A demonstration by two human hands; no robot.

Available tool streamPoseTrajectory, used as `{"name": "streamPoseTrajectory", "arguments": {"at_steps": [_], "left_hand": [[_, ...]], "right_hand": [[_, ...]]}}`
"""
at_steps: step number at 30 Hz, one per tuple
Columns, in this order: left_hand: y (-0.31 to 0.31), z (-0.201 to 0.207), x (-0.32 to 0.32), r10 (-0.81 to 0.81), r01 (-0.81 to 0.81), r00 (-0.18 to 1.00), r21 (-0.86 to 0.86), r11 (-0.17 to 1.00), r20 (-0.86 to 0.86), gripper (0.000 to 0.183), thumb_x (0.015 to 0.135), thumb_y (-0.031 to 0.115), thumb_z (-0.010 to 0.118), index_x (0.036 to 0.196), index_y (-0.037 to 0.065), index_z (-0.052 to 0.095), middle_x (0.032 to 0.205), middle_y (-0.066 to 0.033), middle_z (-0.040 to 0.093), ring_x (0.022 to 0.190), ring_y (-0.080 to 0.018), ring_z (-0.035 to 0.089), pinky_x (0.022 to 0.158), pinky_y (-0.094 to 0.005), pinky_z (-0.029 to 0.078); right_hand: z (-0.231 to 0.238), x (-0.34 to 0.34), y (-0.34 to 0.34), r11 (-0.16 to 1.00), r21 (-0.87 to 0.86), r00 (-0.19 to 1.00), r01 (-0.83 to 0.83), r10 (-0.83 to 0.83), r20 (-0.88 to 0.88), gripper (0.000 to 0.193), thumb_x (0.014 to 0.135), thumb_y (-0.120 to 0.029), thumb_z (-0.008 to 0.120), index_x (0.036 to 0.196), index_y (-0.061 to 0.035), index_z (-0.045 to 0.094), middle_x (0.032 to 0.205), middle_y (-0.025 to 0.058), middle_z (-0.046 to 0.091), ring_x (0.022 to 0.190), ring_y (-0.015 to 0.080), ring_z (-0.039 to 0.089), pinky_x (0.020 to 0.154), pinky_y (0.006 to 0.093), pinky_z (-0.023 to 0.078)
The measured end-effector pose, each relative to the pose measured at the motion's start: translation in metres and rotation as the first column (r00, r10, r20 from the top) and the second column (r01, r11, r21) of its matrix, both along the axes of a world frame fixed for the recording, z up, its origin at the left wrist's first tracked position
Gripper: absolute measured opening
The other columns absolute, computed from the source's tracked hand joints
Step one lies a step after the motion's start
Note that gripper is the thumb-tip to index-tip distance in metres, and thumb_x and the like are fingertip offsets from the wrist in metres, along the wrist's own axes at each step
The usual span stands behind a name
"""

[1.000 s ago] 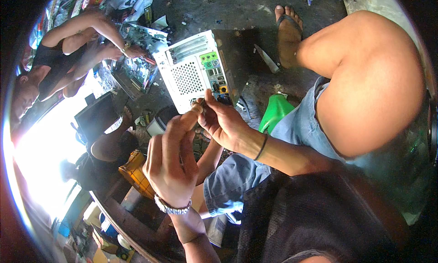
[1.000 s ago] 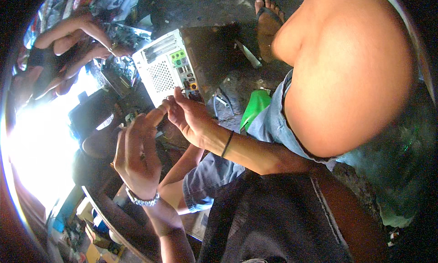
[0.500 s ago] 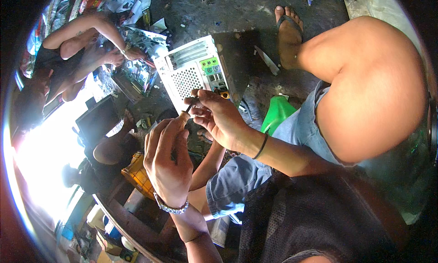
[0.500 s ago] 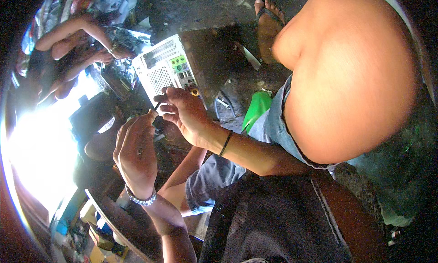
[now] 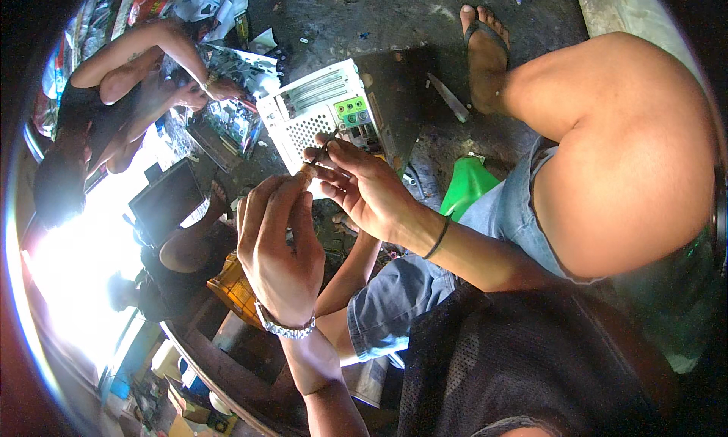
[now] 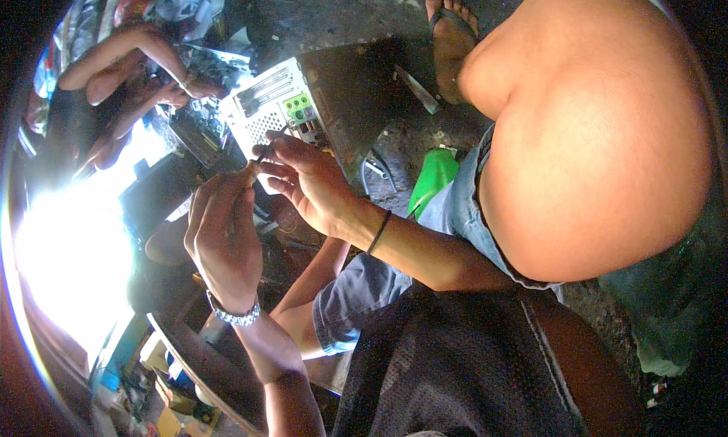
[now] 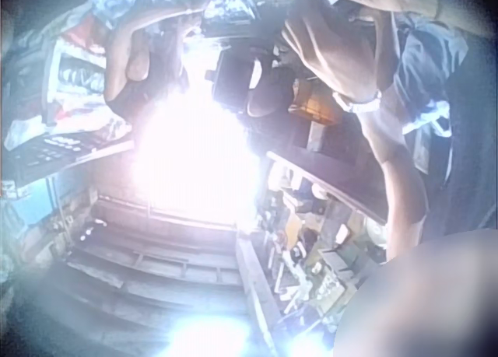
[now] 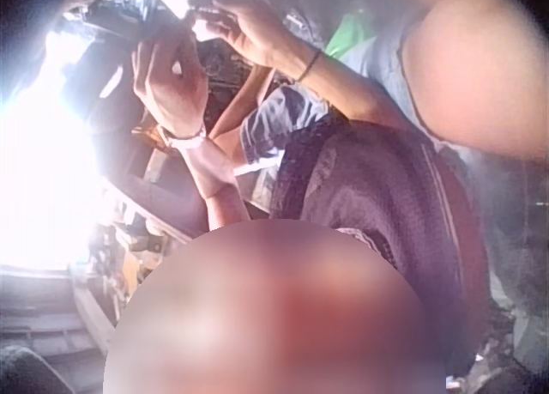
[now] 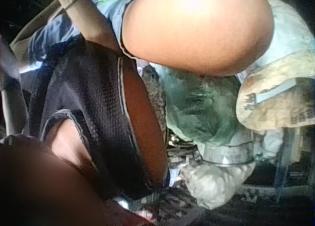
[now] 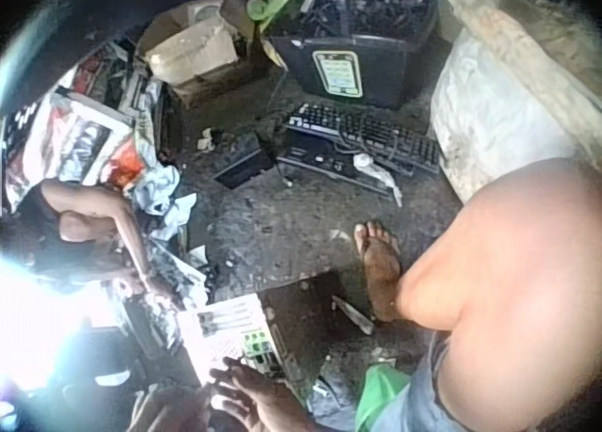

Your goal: The person sits on the floor and disassembles a small electronic device, likely a computer power supply, using a hammer and screwdriver. They remove the metal casing, extract internal components, and place them into a bag.

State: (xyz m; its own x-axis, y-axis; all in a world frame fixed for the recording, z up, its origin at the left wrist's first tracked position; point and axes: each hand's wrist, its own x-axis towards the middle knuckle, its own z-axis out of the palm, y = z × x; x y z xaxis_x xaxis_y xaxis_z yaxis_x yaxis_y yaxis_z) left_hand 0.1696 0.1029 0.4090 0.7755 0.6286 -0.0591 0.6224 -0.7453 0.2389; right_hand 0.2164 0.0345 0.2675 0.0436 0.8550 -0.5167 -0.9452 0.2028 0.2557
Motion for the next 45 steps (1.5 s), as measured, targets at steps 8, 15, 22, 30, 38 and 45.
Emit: {"name": "streamPoseTrajectory", "arguments": {"at_steps": [8,15,22,30,38,45], "left_hand": [[0.006,0.0,0.005,-0.031,0.03,0.999,-0.032,0.999,-0.023,0.024,0.086,-0.006,0.069,0.108,0.002,0.076,0.102,-0.0155,0.072,0.093,-0.0326,0.069,0.084,-0.0409,0.054],[0.016,0.003,0.012,-0.244,0.249,0.962,0.025,0.968,-0.121,0.032,0.08,-0.008,0.067,0.11,0.003,0.075,0.107,-0.0134,0.071,0.093,-0.0308,0.063,0.082,-0.041,0.053],[0.024,0.009,0.024,-0.282,0.275,0.93,-0.062,0.959,-0.237,0.032,0.083,-0.005,0.065,0.113,0.004,0.071,0.099,-0.0172,0.066,0.083,-0.0363,0.067,0.069,-0.0465,0.054],[0.032,-0.005,0.023,-0.007,-0.061,0.966,-0.253,0.966,-0.26,0.014,0.092,0.008,0.065,0.105,0.002,0.068,0.092,-0.022,0.065,0.074,-0.0352,0.071,0.064,-0.045,0.055],[0.01,0.034,0.024,-0.074,0.059,0.992,-0.146,0.987,-0.098,0.038,0.089,-0.008,0.063,0.121,0.01,0.072,0.114,-0.0171,0.065,0.112,-0.0334,0.064,0.089,-0.0415,0.056],[0.009,0.027,0.026,-0.237,0.255,0.965,0.188,0.949,-0.113,0.032,0.092,-0.006,0.059,0.113,0.012,0.075,0.103,-0.0164,0.071,0.091,-0.034,0.071,0.078,-0.045,0.057]], "right_hand": [[0.0,-0.002,0.003,0.998,-0.065,1.0,0.017,-0.018,-0.021,0.033,0.101,-0.027,0.068,0.128,-0.0092,0.064,0.12,0.0085,0.073,0.102,0.0158,0.068,0.088,0.0305,0.055],[0.0,0.001,0.005,0.996,-0.08,0.997,0.028,-0.034,-0.069,0.029,0.102,-0.022,0.064,0.126,-0.0058,0.064,0.115,0.0081,0.072,0.096,0.0145,0.068,0.085,0.0286,0.057],[-0.002,0.004,0.004,0.997,-0.004,0.982,0.077,-0.076,-0.171,0.02,0.103,-0.014,0.061,0.118,-0.0019,0.066,0.105,0.0093,0.071,0.087,0.0139,0.068,0.075,0.0252,0.059],[-0.014,0.002,0.011,0.995,-0.029,0.987,0.097,-0.099,-0.124,0.012,0.099,-0.003,0.065,0.109,0.0032,0.068,0.103,0.0105,0.071,0.089,0.0155,0.07,0.08,0.0248,0.062],[0.001,0.004,0.016,0.988,-0.133,0.987,0.083,-0.099,-0.123,0.009,0.1,-0.003,0.063,0.107,0.0021,0.066,0.1,0.0091,0.069,0.086,0.0154,0.068,0.076,0.0235,0.061],[0.004,0.008,0.014,0.991,-0.08,0.976,0.11,-0.123,-0.18,0.011,0.101,-0.005,0.063,0.109,0.0028,0.066,0.099,0.0094,0.069,0.087,0.016,0.068,0.078,0.0245,0.061]]}}
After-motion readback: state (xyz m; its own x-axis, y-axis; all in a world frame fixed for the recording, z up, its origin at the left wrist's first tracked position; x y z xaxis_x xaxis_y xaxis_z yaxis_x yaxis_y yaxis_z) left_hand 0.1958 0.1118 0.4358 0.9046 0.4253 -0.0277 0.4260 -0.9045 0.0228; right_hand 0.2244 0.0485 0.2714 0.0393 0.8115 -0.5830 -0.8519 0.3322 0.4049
